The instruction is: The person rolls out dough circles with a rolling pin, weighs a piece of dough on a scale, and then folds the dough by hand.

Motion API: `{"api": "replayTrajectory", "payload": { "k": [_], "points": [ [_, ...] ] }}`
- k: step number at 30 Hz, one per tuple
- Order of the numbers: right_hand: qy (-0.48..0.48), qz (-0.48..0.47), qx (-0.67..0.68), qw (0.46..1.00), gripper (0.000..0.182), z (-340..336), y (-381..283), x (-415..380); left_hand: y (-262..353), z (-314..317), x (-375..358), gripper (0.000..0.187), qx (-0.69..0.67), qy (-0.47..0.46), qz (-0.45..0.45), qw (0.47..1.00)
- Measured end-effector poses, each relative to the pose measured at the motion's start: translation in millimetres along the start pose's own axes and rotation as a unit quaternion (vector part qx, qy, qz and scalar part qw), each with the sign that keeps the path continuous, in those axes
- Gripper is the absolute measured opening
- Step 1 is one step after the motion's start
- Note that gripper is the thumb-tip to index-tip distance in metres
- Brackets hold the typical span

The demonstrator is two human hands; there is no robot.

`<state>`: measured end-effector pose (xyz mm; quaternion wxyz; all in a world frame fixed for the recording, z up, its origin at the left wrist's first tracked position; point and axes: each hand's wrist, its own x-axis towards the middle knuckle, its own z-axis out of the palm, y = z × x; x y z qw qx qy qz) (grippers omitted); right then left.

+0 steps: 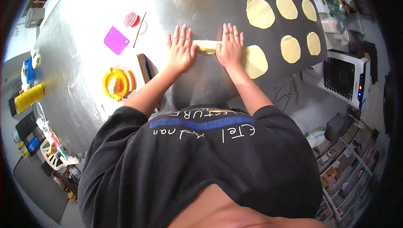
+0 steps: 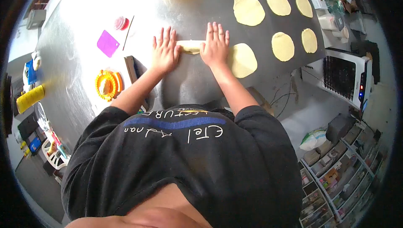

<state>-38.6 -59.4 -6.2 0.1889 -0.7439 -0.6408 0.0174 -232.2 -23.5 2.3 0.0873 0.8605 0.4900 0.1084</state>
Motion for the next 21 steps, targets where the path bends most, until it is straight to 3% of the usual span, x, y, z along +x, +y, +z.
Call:
{"api": "replayTrajectory", "payload": {
  "k": [3,8,11,12,13,15,16,17,19,20,21],
  "points": [
    [-0.028,0.003,-0.016,0.999,0.068,-3.6,0.1,-5.9,-0.9,0.2,-0.3,0.058,-0.025,0.005,0.003,1.000],
    [0.091,0.000,0.023,0.996,0.055,-2.6,2.6,49.0,-12.3,2.1,59.5,0.058,0.044,0.048,0.030,0.997],
    [0.118,-0.006,0.064,0.991,0.049,5.6,12.3,85.2,-24.2,15.8,103.0,0.059,-0.005,0.066,0.020,0.998],
    [0.145,-0.004,0.055,0.988,0.041,5.1,12.7,97.0,-23.8,13.3,112.6,0.049,0.042,0.137,0.036,0.989],
    [0.145,-0.005,0.057,0.988,0.041,6.0,15.9,108.6,-25.7,7.6,122.8,0.049,0.044,0.137,0.035,0.989],
    [0.164,-0.014,0.078,0.983,0.037,4.4,20.1,126.3,-30.7,-1.5,137.4,0.037,-0.147,0.063,0.034,0.986],
    [0.202,-0.011,0.100,0.974,0.024,3.4,19.6,131.9,-29.3,-2.2,138.1,0.026,-0.158,0.132,0.037,0.978],
    [0.201,-0.010,0.101,0.974,0.024,1.5,20.5,130.7,-31.6,-4.4,136.3,0.026,-0.156,0.131,0.037,0.978],
    [0.135,-0.017,0.091,0.986,0.015,-7.6,22.1,118.3,-43.1,-12.0,126.9,0.027,-0.190,-0.010,0.057,0.980],
    [0.108,-0.021,0.124,0.986,0.011,-11.6,19.3,104.0,-47.7,-16.2,115.2,0.027,-0.189,-0.011,0.058,0.980],
    [0.043,-0.012,0.121,0.992,0.011,-20.7,14.6,84.3,-51.8,-22.6,100.5,0.029,-0.168,-0.003,0.131,0.977]
  ]
}}
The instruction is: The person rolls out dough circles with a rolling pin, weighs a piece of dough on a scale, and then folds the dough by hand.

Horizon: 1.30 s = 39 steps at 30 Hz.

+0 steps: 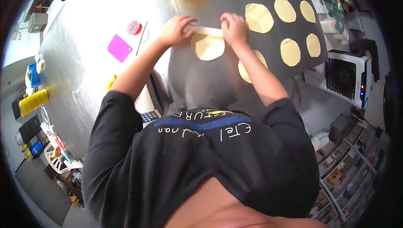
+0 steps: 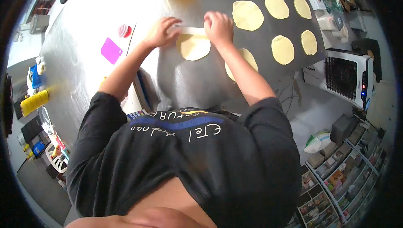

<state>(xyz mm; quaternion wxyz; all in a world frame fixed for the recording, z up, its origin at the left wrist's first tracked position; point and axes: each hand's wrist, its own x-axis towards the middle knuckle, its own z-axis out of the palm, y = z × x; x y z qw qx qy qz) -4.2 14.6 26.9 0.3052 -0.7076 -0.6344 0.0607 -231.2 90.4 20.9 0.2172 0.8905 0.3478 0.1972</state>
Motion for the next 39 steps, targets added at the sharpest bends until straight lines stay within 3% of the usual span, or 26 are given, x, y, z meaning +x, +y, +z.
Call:
{"api": "replayTrajectory", "payload": {
  "k": [1,2,5,6,8,9,10,12,14,16,17,18,19,21,23,26,28,31,34,37,39],
  "points": [
    [-0.056,-0.017,-0.022,0.998,0.017,-3.9,-0.7,-20.1,-2.1,-4.2,-9.6,0.033,0.022,-0.007,0.072,0.997],
    [-0.058,-0.017,-0.020,0.998,0.017,-1.3,0.4,-29.8,-9.1,-4.3,-14.1,0.033,0.022,-0.008,0.070,0.997],
    [-0.117,-0.011,-0.075,0.990,0.028,1.2,5.1,-35.1,-20.5,-4.1,-13.3,0.041,-0.049,-0.115,-0.041,0.991],
    [-0.116,-0.010,-0.076,0.990,0.028,0.2,7.0,-25.2,-29.1,-0.4,-7.5,0.041,-0.049,-0.114,-0.039,0.991],
    [-0.161,0.002,-0.037,0.986,0.027,-8.6,4.6,-6.1,-49.4,8.9,0.4,0.040,-0.208,-0.082,-0.133,0.965],
    [-0.224,0.027,-0.028,0.974,0.025,-23.7,-5.4,0.8,-38.6,-2.8,6.9,0.039,-0.249,-0.078,-0.186,0.947],
    [-0.223,0.028,-0.027,0.974,0.025,-32.6,-15.9,-0.3,-36.5,-6.7,10.3,0.038,-0.266,-0.064,-0.203,0.940],
    [-0.350,0.151,-0.044,0.924,0.029,-45.4,-41.3,-15.3,-30.3,-10.1,9.8,0.037,-0.265,-0.042,-0.139,0.953],
    [-0.240,0.105,-0.063,0.963,0.033,-24.0,-45.5,-72.6,-18.7,-5.8,1.3,0.036,-0.237,-0.040,-0.088,0.967],
    [-0.181,0.126,-0.018,0.975,0.035,-10.4,-62.6,-115.1,-6.4,-8.1,-5.0,0.039,-0.179,-0.132,-0.042,0.974],
    [-0.203,0.158,-0.027,0.966,0.036,-4.8,-72.6,-124.1,-12.8,6.4,-8.9,0.042,-0.118,-0.099,0.026,0.988],
    [-0.167,0.144,-0.033,0.975,0.038,8.9,-74.1,-138.2,-19.0,21.9,-13.0,0.044,-0.055,-0.065,0.094,0.992],
    [-0.169,0.148,-0.048,0.973,0.040,14.8,-78.8,-144.9,-15.5,24.2,-10.8,0.044,-0.057,-0.068,0.098,0.991],
    [-0.170,0.159,-0.063,0.971,0.043,19.9,-76.0,-149.2,-6.7,32.0,-4.7,0.050,0.095,-0.051,0.140,0.984],
    [-0.097,0.160,-0.071,0.980,0.051,21.6,-70.0,-152.2,1.6,42.2,7.6,0.050,0.131,-0.054,0.141,0.980],
    [-0.100,0.213,-0.101,0.967,0.060,12.9,-59.0,-146.6,27.4,49.2,31.1,0.049,0.193,-0.080,0.129,0.969],
    [-0.100,0.230,-0.101,0.963,0.060,7.7,-48.7,-143.7,44.1,58.4,52.1,0.049,0.272,-0.114,0.115,0.949],
    [-0.138,0.255,-0.107,0.951,0.053,-5.4,-44.7,-134.9,58.1,68.2,71.0,0.051,0.275,-0.111,0.123,0.947],
    [-0.120,0.221,-0.146,0.957,0.048,-6.6,-41.2,-134.6,68.4,80.2,86.8,0.053,0.294,-0.104,0.129,0.941],
    [-0.098,0.222,-0.162,0.956,0.045,-10.1,-35.5,-129.5,80.0,100.0,107.5,0.052,0.232,0.025,0.165,0.958],
    [-0.119,0.234,-0.146,0.954,0.044,-23.6,-41.0,-123.0,86.5,95.0,115.4,0.051,0.181,0.057,0.159,0.969]
  ]
}}
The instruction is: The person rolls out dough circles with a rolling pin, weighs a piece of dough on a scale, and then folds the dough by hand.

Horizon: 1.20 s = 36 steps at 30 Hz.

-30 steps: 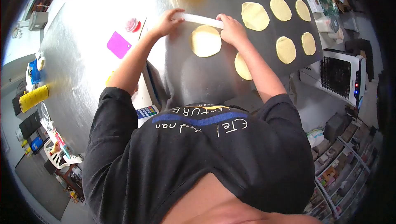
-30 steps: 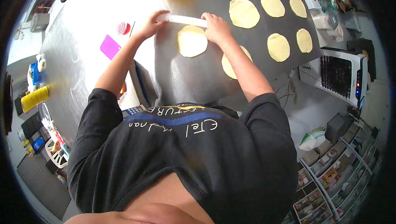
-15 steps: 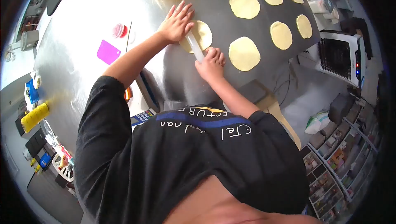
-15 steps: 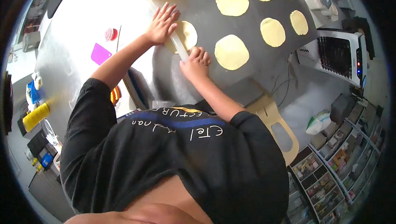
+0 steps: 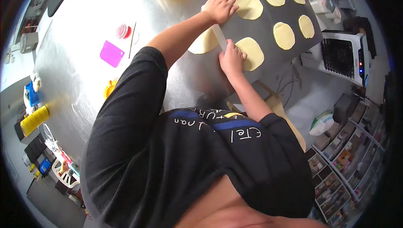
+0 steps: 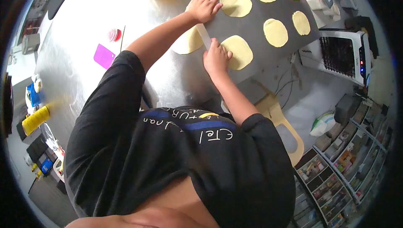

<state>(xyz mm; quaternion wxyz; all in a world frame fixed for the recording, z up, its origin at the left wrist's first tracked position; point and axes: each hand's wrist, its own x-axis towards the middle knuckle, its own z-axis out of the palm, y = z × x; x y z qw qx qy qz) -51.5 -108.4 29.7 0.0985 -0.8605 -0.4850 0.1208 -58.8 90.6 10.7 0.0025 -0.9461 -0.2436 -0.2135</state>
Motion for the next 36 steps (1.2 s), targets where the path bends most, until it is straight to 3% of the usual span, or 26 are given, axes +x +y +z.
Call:
{"api": "replayTrajectory", "payload": {
  "k": [2,3,5,7,8,10,14,15,17,19,21,28,31,33,34,36],
  "points": [
    [-0.047,0.013,0.015,0.999,0.042,-22.0,-3.3,7.8,-6.2,-14.0,7.1,0.044,-0.065,0.128,-0.046,0.989],
    [-0.046,0.011,0.015,0.999,0.042,-28.6,-2.1,11.5,-14.7,-27.5,3.3,0.041,-0.067,0.135,-0.089,0.985],
    [0.026,-0.113,0.027,0.993,0.043,-38.8,-1.8,20.4,-30.3,-50.7,-25.8,0.029,-0.042,0.150,-0.184,0.970],
    [0.002,-0.140,0.025,0.990,0.038,-41.7,-4.5,35.8,-28.8,-68.3,-79.8,0.021,-0.163,0.154,-0.293,0.929],
    [0.012,-0.201,0.031,0.979,0.034,-32.3,0.5,44.5,-25.7,-66.4,-113.4,0.020,-0.205,0.138,-0.327,0.912],
    [-0.007,-0.287,0.051,0.957,0.025,-19.8,6.0,58.7,4.8,-80.3,-171.1,0.021,-0.217,0.110,-0.338,0.909],
    [-0.022,-0.371,0.053,0.927,0.022,-0.3,21.6,72.7,59.4,-73.2,-224.2,0.044,-0.149,0.014,-0.349,0.925],
    [-0.026,-0.377,0.054,0.924,0.022,3.4,16.8,74.3,63.9,-73.2,-224.5,0.047,-0.113,0.001,-0.344,0.932],
    [0.060,-0.337,0.054,0.938,0.023,12.0,7.6,77.1,57.9,-68.6,-220.1,0.048,-0.093,0.008,-0.357,0.929],
    [0.062,-0.340,0.032,0.938,0.026,19.7,-6.9,99.2,37.3,-68.9,-204.8,0.048,-0.052,-0.055,-0.398,0.914],
    [0.067,-0.333,0.003,0.941,0.028,21.6,-25.6,123.5,15.0,-64.6,-190.3,0.050,-0.029,-0.055,-0.434,0.899],
    [0.177,-0.373,0.064,0.908,0.033,29.9,-72.9,189.3,-64.0,-55.0,-159.8,0.058,0.052,0.086,-0.463,0.880],
    [0.207,-0.358,0.053,0.909,0.035,33.7,-77.8,198.4,-65.9,-58.6,-151.9,0.060,0.069,0.133,-0.462,0.874],
    [0.214,-0.385,0.096,0.892,0.041,35.7,-64.0,183.4,-42.3,-62.7,-159.0,0.060,0.066,0.094,-0.442,0.890],
    [0.141,-0.371,0.091,0.914,0.048,30.9,-52.5,169.8,-25.7,-62.9,-163.3,0.059,0.046,0.053,-0.458,0.886],
    [0.116,-0.384,0.061,0.914,0.052,18.4,-33.5,143.6,14.6,-67.1,-171.8,0.058,0.043,-0.032,-0.447,0.893]
  ]
}}
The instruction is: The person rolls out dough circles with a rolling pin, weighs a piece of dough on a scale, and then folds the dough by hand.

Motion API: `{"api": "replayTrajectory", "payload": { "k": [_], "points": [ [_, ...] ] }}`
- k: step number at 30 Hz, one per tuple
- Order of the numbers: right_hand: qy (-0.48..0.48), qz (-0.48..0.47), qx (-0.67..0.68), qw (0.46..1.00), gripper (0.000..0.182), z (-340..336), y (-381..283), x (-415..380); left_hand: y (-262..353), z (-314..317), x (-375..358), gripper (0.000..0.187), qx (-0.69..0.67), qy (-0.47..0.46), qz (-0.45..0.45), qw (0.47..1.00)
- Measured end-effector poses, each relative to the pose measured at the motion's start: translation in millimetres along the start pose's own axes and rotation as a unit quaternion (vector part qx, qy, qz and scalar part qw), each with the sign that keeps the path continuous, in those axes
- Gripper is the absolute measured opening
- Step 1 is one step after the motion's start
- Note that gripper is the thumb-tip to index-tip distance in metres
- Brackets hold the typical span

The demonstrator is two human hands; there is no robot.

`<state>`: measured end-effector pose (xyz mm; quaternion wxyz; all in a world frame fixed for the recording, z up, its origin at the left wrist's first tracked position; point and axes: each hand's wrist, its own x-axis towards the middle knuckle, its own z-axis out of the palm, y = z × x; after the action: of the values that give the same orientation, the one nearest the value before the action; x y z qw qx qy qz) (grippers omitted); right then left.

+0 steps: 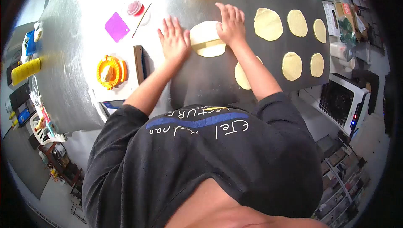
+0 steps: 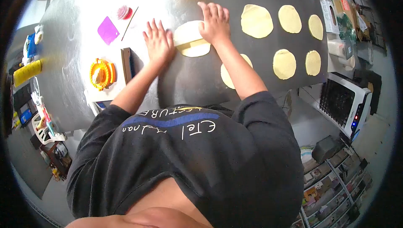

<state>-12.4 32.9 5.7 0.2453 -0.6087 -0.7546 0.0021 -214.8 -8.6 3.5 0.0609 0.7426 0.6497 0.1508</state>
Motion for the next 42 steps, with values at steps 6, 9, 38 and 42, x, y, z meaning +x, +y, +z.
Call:
{"api": "replayTrajectory", "payload": {
  "k": [6,9,38,42],
  "points": [
    [-0.123,0.015,-0.003,0.992,0.060,-25.6,4.2,-65.4,21.3,-10.7,-67.2,0.054,-0.063,-0.052,0.073,0.994],
    [-0.158,0.008,-0.030,0.987,0.055,-44.2,0.8,-79.7,8.9,-4.8,-75.9,0.053,-0.114,-0.067,0.100,0.986],
    [0.073,0.110,0.028,0.991,0.035,27.2,27.1,94.5,-33.6,-0.1,114.1,0.032,-0.031,0.194,0.078,0.977],
    [-0.243,0.062,0.165,0.954,0.039,-9.3,28.0,71.0,-13.1,-17.0,67.5,0.029,-0.135,0.164,0.067,0.975]
  ]
}}
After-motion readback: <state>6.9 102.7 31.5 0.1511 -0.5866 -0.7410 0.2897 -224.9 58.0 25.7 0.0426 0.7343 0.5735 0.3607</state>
